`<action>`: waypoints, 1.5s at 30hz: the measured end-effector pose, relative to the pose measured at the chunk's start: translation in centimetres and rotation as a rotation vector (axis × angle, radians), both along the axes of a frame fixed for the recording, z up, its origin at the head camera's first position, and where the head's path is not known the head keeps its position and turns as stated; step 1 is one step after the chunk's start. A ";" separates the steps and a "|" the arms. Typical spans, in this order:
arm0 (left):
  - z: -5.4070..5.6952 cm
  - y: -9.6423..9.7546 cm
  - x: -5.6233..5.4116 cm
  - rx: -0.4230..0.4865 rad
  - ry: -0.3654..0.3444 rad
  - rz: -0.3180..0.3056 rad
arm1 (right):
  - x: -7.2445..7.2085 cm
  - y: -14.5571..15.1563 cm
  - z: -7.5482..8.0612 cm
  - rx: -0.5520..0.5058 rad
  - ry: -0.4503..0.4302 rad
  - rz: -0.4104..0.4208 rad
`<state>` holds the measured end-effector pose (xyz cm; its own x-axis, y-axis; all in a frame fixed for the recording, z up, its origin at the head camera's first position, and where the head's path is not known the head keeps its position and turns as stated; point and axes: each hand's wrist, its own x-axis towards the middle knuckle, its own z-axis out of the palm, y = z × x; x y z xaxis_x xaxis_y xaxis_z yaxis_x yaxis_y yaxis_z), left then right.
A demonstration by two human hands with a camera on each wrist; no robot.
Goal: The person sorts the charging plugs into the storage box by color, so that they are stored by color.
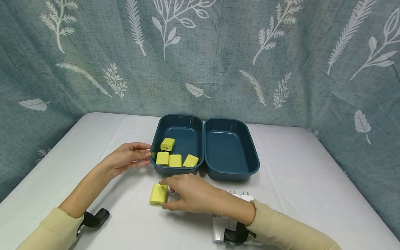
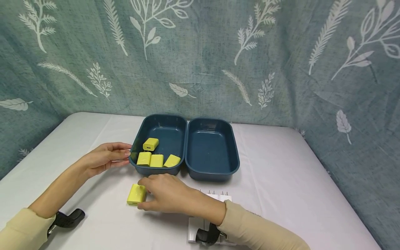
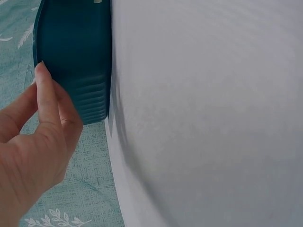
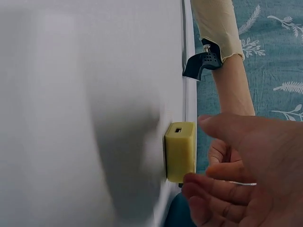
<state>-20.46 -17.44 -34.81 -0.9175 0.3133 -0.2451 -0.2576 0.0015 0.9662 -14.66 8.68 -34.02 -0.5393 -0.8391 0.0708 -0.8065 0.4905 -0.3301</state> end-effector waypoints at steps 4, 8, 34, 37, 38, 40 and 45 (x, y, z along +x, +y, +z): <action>0.0 -0.1 0.1 0.003 0.001 0.001 | 0.0 -0.1 0.0 0.040 0.033 -0.017; 0.1 -0.2 0.1 0.005 -0.001 -0.003 | 0.1 -0.5 0.0 0.101 0.067 -0.038; -0.1 -0.3 0.0 0.009 -0.004 -0.006 | -0.6 -1.7 -0.7 0.094 0.064 -0.041; -0.2 -0.3 -0.1 0.010 -0.006 -0.005 | -0.7 -1.7 -0.8 0.086 0.058 -0.039; -0.2 -0.3 -0.1 0.010 -0.007 -0.005 | -0.7 -1.7 -0.8 0.087 0.060 -0.040; -0.2 -0.3 -0.1 0.012 -0.008 -0.005 | -0.7 -1.6 -0.8 0.089 0.065 -0.041; -0.1 -0.2 -0.1 0.011 -0.008 -0.005 | -0.7 -1.6 -0.9 0.094 0.067 -0.049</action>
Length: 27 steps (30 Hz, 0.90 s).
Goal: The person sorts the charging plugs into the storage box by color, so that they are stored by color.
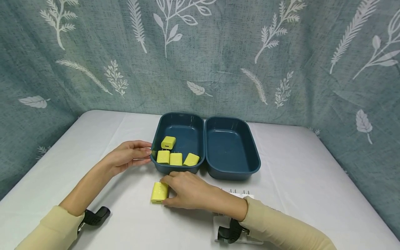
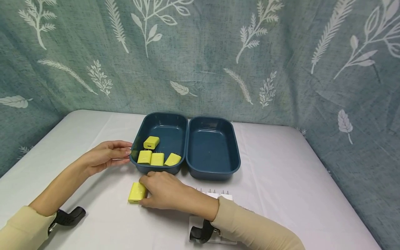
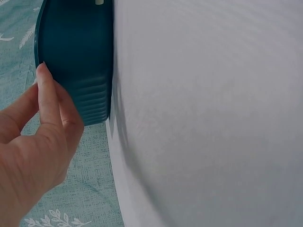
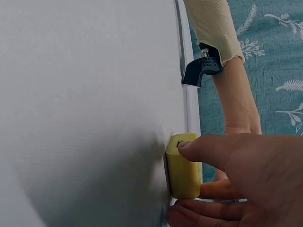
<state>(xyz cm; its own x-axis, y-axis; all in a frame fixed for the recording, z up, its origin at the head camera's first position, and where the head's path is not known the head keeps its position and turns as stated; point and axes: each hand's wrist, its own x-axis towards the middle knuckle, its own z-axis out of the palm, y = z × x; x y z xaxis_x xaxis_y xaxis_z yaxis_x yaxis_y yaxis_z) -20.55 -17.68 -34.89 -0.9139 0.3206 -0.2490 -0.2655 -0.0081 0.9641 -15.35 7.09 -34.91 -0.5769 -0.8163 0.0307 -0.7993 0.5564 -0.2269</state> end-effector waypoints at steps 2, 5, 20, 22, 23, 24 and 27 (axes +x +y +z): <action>0.0 0.0 0.0 -0.002 0.001 0.001 | 0.0 0.0 0.0 -0.003 -0.006 -0.002; 0.0 0.0 0.0 -0.004 0.002 0.002 | -0.1 0.0 0.1 -0.016 -0.023 -0.005; -0.1 0.1 0.0 -0.004 0.008 -0.008 | 0.1 0.6 0.1 -0.130 -0.089 -0.013; -0.1 0.0 0.0 -0.001 0.007 -0.007 | 0.1 0.6 0.2 -0.145 -0.089 -0.012; -0.1 0.0 0.0 0.000 0.007 -0.007 | 0.1 0.7 0.2 -0.152 -0.091 -0.012; -0.2 0.0 0.0 0.001 0.007 -0.007 | 0.1 0.7 0.2 -0.158 -0.091 -0.014; -0.2 0.0 0.0 0.004 0.006 -0.005 | 0.1 0.8 0.2 -0.174 -0.093 -0.016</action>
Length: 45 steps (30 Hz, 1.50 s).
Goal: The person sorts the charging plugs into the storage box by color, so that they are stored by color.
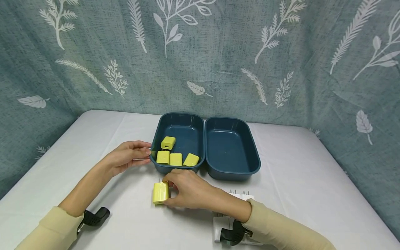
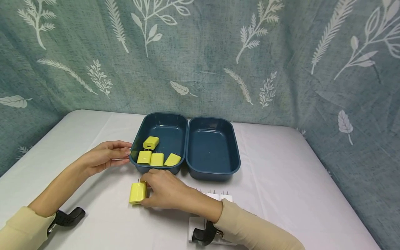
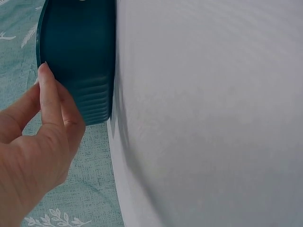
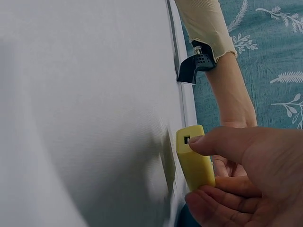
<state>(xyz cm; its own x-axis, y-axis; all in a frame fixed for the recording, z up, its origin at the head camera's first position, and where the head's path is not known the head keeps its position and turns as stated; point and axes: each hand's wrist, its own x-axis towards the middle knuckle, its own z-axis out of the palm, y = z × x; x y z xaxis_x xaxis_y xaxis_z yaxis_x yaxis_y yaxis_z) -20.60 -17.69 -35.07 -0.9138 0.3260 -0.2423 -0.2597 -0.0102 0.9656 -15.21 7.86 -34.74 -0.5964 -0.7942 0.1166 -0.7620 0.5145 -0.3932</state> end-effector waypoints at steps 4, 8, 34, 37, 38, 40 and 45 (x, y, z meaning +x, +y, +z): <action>0.0 -0.1 0.1 0.000 0.001 0.001 | 0.0 0.1 0.0 -0.009 0.000 -0.004; 0.0 -0.1 0.1 0.000 0.002 0.002 | 0.1 0.4 0.1 -0.025 0.003 -0.003; 0.0 0.1 0.0 0.009 -0.002 0.007 | 0.2 1.4 0.5 -0.132 -0.069 0.040; 0.0 0.1 0.1 0.013 0.001 0.004 | 0.3 1.7 0.7 -0.166 -0.107 0.040; 0.0 0.0 0.1 0.014 0.002 0.004 | 0.3 1.8 0.7 -0.172 -0.112 0.039; 0.0 0.1 0.1 0.014 0.002 0.004 | 0.3 2.0 0.9 -0.184 -0.121 0.034; 0.1 0.1 0.1 0.014 -0.004 0.007 | 0.1 2.6 1.3 -0.213 -0.141 0.027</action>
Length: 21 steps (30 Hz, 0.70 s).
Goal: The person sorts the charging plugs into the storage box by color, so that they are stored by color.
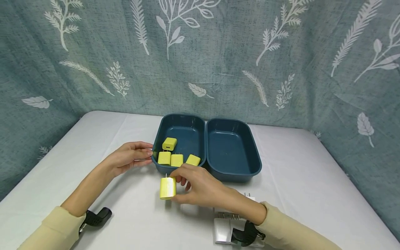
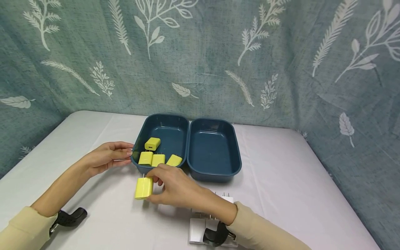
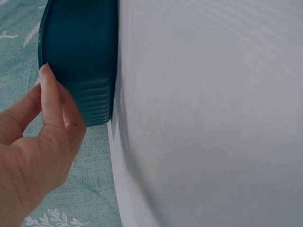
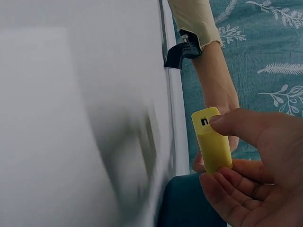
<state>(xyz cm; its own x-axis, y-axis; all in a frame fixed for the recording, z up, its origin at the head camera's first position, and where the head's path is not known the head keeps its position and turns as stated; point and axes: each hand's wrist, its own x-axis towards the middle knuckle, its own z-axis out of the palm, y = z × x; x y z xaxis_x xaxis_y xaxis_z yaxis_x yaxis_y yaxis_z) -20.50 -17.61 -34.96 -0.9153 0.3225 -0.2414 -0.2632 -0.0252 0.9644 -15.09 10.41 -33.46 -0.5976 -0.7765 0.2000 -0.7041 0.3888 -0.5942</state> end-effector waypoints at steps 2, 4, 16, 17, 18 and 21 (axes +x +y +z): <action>0.0 0.0 0.0 -0.001 -0.002 -0.001 | 0.0 0.2 0.1 -0.009 -0.005 0.001; -0.1 0.0 0.0 -0.001 -0.002 -0.002 | -0.1 0.4 0.2 -0.014 -0.006 -0.001; -0.1 0.0 -0.1 -0.008 -0.001 0.000 | -0.7 1.1 0.9 -0.060 0.030 -0.017; -0.1 0.0 -0.1 -0.009 0.001 0.000 | -0.8 1.2 0.9 -0.068 0.035 -0.015; -0.1 0.0 -0.1 -0.010 0.002 -0.001 | -0.8 1.2 1.0 -0.072 0.041 -0.014; -0.2 -0.1 -0.1 -0.009 0.002 -0.002 | -1.0 1.4 1.2 -0.084 0.054 -0.022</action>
<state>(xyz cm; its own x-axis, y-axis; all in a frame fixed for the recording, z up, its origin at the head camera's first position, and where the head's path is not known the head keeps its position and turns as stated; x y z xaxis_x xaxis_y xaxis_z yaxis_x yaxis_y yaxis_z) -20.60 -17.68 -35.11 -0.9150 0.3225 -0.2423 -0.2612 -0.0162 0.9651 -16.12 11.77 -32.28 -0.6010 -0.7423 0.2962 -0.7277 0.3550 -0.5868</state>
